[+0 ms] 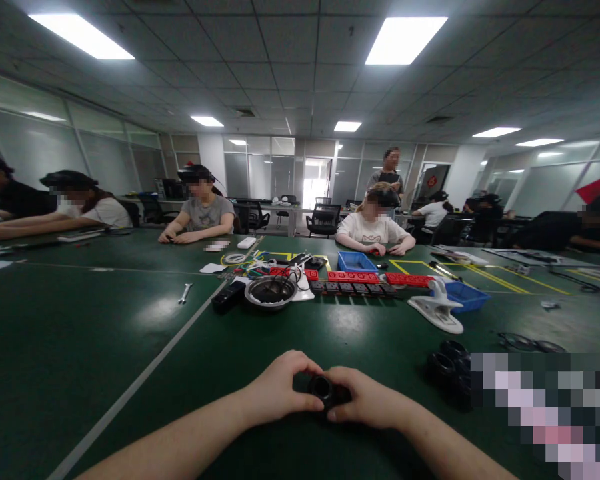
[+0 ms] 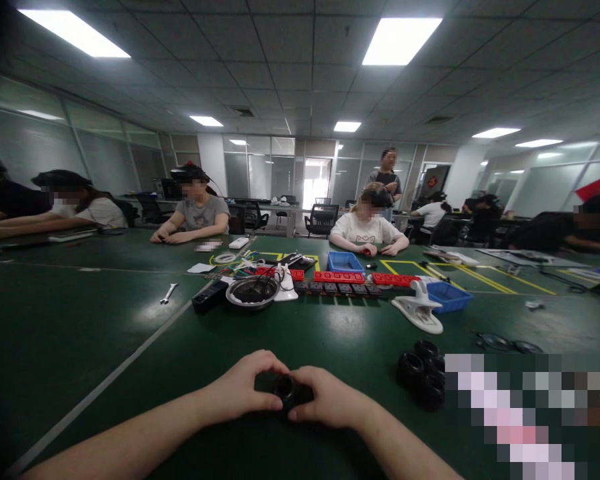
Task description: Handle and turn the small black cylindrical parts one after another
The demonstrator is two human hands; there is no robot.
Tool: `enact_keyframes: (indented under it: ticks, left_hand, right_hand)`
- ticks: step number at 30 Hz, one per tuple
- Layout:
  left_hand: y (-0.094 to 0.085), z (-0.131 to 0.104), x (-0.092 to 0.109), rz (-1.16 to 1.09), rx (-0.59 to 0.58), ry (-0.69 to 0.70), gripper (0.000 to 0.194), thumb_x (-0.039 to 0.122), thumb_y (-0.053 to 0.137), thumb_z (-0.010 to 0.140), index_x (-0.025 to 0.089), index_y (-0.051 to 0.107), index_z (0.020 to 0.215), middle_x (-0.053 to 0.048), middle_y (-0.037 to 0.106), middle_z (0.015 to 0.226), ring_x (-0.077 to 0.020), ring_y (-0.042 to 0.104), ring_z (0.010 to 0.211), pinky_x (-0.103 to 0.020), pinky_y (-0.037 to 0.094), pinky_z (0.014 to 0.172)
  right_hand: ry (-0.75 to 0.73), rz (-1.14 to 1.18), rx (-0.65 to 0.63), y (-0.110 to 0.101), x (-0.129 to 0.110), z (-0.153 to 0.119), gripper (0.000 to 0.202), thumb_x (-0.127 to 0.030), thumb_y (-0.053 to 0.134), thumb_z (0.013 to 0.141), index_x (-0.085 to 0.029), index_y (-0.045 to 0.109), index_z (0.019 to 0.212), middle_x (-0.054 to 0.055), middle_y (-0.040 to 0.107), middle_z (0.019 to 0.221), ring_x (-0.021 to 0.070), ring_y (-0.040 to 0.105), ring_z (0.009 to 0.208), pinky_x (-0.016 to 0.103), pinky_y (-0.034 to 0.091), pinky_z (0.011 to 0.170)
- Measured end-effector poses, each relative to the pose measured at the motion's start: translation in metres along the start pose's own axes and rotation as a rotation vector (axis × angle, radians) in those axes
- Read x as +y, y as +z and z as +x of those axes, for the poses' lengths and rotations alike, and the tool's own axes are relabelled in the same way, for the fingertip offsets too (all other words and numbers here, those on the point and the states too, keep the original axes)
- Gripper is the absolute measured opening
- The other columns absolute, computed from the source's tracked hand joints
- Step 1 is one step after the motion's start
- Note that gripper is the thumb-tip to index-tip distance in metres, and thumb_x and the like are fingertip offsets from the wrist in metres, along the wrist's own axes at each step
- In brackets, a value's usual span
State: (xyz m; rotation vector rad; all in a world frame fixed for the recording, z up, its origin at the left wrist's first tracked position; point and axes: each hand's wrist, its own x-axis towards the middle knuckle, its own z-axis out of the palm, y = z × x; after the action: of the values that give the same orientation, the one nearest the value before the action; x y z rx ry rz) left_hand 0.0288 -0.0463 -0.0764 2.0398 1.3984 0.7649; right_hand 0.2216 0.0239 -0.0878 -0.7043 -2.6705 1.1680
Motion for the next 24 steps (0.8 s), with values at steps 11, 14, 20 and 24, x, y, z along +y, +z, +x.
enact_keyframes:
  ticks: [11,14,20,24]
  left_hand:
    - [0.001,-0.003,0.009,0.237,-0.042,0.086,0.037,0.041,0.071,0.065,0.022,0.059,0.096,-0.002,0.057,0.09,-0.0203,0.051,0.088,-0.027,0.039,0.075]
    - [0.012,-0.005,0.011,0.284,0.097,-0.031,0.034,0.038,0.071,0.063,0.018,0.059,0.087,-0.003,0.057,0.087,-0.0208,0.051,0.084,-0.029,0.039,0.072]
    - [0.01,-0.006,0.009,0.262,0.035,0.022,0.034,0.037,0.069,0.066,0.02,0.058,0.093,-0.002,0.057,0.089,-0.0211,0.051,0.086,-0.029,0.039,0.074]
    - [-0.001,-0.007,0.007,0.179,-0.119,0.191,0.038,0.037,0.066,0.071,0.024,0.055,0.105,-0.001,0.057,0.099,-0.02,0.051,0.093,-0.027,0.039,0.08]
  right_hand:
    - [0.155,-0.214,0.115,0.014,-0.003,0.003,0.043,-0.041,0.077,0.05,-0.017,0.056,0.08,-0.002,0.058,0.073,0.0146,0.05,0.064,0.021,0.032,0.052]
    - [0.197,-0.527,0.301,0.027,-0.008,0.005,0.043,-0.054,0.068,0.056,-0.015,0.056,0.072,0.002,0.059,0.069,0.0186,0.051,0.063,0.029,0.034,0.06]
    - [0.076,-0.418,0.25,0.025,-0.009,0.001,0.055,-0.051,0.072,0.054,-0.017,0.056,0.094,0.005,0.058,0.088,0.0232,0.051,0.082,0.033,0.035,0.073]
    - [-0.009,-0.177,0.013,0.006,-0.008,-0.005,0.048,-0.033,0.077,0.055,-0.019,0.059,0.097,0.002,0.054,0.094,0.0209,0.049,0.088,0.03,0.037,0.077]
